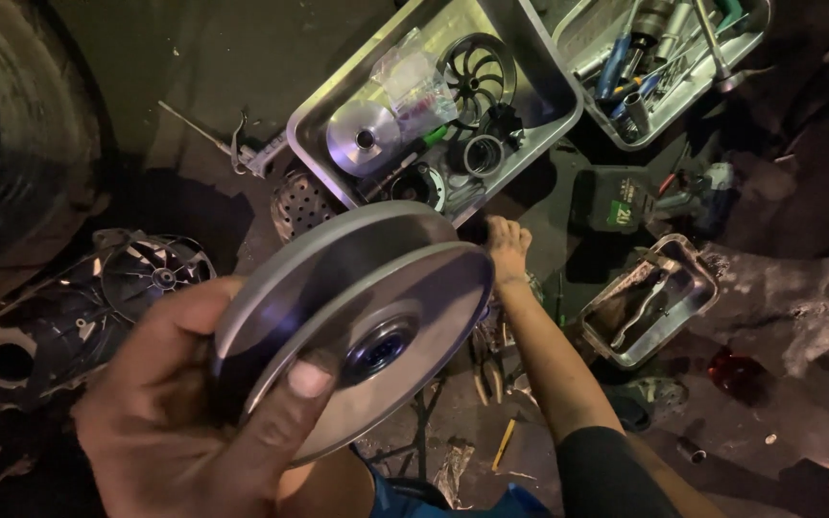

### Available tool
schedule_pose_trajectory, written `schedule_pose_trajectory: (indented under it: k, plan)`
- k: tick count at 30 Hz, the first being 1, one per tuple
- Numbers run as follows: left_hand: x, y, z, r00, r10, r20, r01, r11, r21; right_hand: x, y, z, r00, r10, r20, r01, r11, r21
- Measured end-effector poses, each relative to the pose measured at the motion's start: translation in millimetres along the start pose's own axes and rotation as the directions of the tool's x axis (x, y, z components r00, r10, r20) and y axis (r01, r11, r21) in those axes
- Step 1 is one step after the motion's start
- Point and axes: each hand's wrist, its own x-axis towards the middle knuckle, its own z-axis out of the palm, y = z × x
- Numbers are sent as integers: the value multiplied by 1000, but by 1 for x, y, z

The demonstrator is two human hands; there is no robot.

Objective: Inspecting and manipulating a motorcycle CVT pulley assembly during a repair or maintenance task.

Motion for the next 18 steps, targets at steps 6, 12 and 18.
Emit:
schedule_pose_trajectory:
  k: [6, 12, 18]
  plan:
    - [1, 7, -3, 968, -250, -20, 250, 967, 50, -10, -2, -1, 999, -49, -19, 49, 998, -46]
    - [-1, -5, -3, 998, -62, 4, 62, 997, -46, -5, -22, -37, 992, 111, 53, -115, 989, 92]
    - [1, -13, -4, 994, 74, 81, -59, 984, -165, -11, -14, -38, 968, 249, 31, -251, 957, 144]
